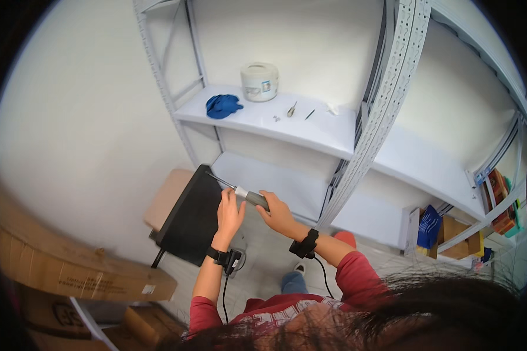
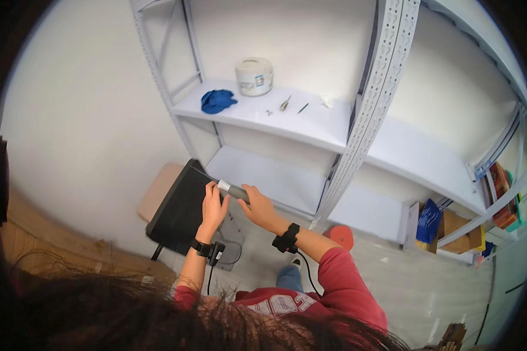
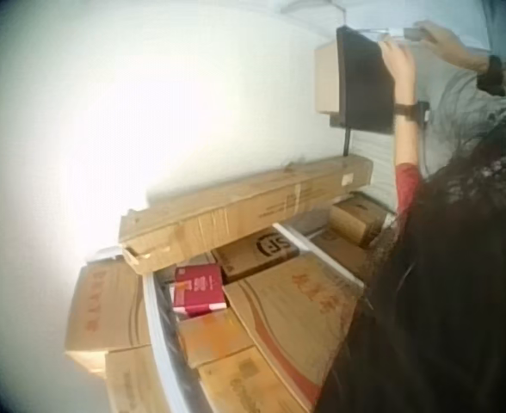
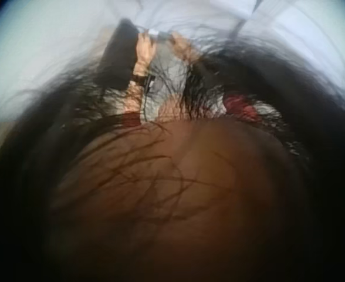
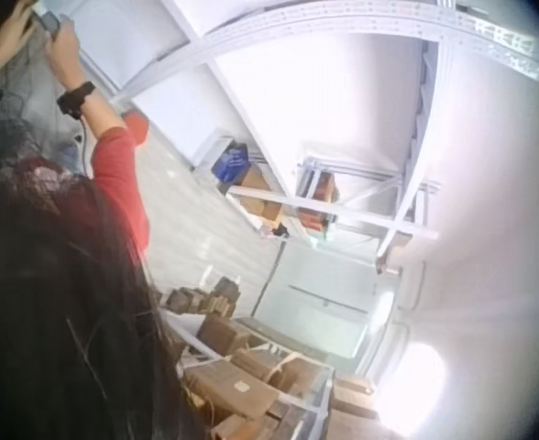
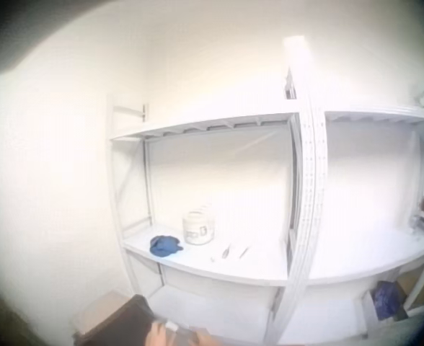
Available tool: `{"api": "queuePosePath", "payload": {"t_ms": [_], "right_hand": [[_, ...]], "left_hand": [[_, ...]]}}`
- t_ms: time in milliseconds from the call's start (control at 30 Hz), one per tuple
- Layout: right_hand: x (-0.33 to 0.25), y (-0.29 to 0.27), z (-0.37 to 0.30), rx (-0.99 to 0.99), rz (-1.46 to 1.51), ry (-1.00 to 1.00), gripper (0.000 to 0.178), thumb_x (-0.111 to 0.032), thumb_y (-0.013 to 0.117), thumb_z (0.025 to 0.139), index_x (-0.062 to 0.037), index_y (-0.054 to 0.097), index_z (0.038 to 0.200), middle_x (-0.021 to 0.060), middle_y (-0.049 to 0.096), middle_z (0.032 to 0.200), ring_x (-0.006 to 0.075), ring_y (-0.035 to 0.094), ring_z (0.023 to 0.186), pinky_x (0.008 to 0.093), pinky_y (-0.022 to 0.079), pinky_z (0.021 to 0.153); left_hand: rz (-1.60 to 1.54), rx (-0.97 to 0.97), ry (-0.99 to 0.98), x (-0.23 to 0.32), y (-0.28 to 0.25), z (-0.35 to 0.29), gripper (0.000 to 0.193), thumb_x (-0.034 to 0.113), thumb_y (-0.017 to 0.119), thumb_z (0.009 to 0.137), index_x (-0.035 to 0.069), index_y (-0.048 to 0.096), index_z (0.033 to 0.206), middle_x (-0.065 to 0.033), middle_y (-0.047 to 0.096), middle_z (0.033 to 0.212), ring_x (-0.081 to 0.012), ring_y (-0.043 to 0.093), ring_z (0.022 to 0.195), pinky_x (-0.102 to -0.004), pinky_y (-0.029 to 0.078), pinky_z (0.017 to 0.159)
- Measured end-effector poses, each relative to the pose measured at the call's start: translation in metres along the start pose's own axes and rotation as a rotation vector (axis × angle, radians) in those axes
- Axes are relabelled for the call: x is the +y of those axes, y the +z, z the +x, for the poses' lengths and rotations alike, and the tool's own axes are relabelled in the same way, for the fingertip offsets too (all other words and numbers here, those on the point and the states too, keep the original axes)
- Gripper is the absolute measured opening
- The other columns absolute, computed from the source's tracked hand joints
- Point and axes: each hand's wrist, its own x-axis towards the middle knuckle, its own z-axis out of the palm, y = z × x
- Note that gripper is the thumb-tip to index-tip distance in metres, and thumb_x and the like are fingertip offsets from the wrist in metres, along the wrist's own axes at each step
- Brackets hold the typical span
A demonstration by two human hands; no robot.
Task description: The person wipes a black rectangular panel with a blue cloth, then uses a screwdriver to fasten screws into the panel's back. The panel is placed on a beige box while the person works in a storage area with shelves and cardboard boxes.
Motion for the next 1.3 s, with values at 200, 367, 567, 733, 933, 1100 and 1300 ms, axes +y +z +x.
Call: {"api": "queuePosePath", "payload": {"t_ms": [200,367,567,733,933,1100,1300], "right_hand": [[0.125,-0.053,0.064,-0.097,0.063,0.020,0.042,-0.014,0.060,0.074,-0.0027,0.046,0.112,0.0189,0.054,0.099,0.0380,0.056,0.080,0.0438,0.045,0.069],[0.200,-0.076,0.106,-0.071,0.098,0.180,0.031,-0.013,0.062,0.069,-0.0010,0.047,0.092,0.0222,0.055,0.086,0.0399,0.055,0.080,0.0432,0.042,0.067],[0.270,-0.078,0.159,-0.016,0.070,0.485,0.034,-0.017,0.069,0.066,0.0005,0.050,0.088,0.0188,0.060,0.077,0.0357,0.059,0.074,0.0414,0.044,0.065],[0.334,-0.066,0.217,0.035,0.018,0.491,0.034,-0.019,0.073,0.063,-0.0004,0.053,0.084,0.0170,0.062,0.078,0.0331,0.061,0.075,0.0405,0.046,0.066],[0.384,-0.056,0.300,-0.033,-0.048,0.532,0.035,-0.021,0.073,0.062,-0.0003,0.055,0.084,0.0184,0.063,0.081,0.0348,0.061,0.076,0.0405,0.047,0.068],[0.402,-0.049,0.339,-0.125,-0.124,0.539,0.041,-0.026,0.073,0.062,0.0007,0.055,0.086,0.0203,0.062,0.083,0.0376,0.060,0.079,0.0416,0.048,0.070],[0.412,-0.045,0.361,-0.178,-0.117,0.475,0.041,-0.025,0.073,0.061,-0.0004,0.055,0.088,0.0215,0.062,0.086,0.0381,0.060,0.084,0.0427,0.048,0.072]], "left_hand": [[-0.065,-0.073,0.108,0.031,0.098,0.108,0.040,0.006,0.062,0.077,-0.002,0.049,0.113,-0.0173,0.045,0.116,-0.0385,0.056,0.086,-0.0434,0.046,0.072],[-0.018,-0.052,0.259,0.043,0.161,0.162,0.036,0.006,0.062,0.077,0.003,0.054,0.112,-0.0138,0.048,0.113,-0.0302,0.056,0.081,-0.0409,0.045,0.070],[0.026,-0.041,0.115,0.002,0.213,0.212,0.024,0.008,0.063,0.077,0.003,0.060,0.101,-0.0122,0.055,0.099,-0.0325,0.056,0.078,-0.0417,0.045,0.068],[-0.015,-0.016,-0.041,-0.053,0.258,0.274,0.018,0.008,0.063,0.077,0.004,0.062,0.094,-0.0124,0.057,0.090,-0.0325,0.057,0.078,-0.0411,0.046,0.067],[-0.071,-0.073,-0.060,-0.120,0.314,0.357,0.019,0.006,0.063,0.076,0.005,0.063,0.094,-0.0122,0.057,0.091,-0.0328,0.057,0.081,-0.0394,0.047,0.069],[-0.119,-0.187,0.010,-0.153,0.353,0.400,0.023,0.003,0.062,0.074,0.005,0.063,0.096,-0.0121,0.056,0.094,-0.0323,0.056,0.086,-0.0392,0.047,0.074],[-0.138,-0.318,0.094,-0.177,0.379,0.418,0.019,0.001,0.060,0.073,0.004,0.063,0.091,-0.0129,0.056,0.089,-0.0337,0.055,0.084,-0.0405,0.046,0.075]]}}
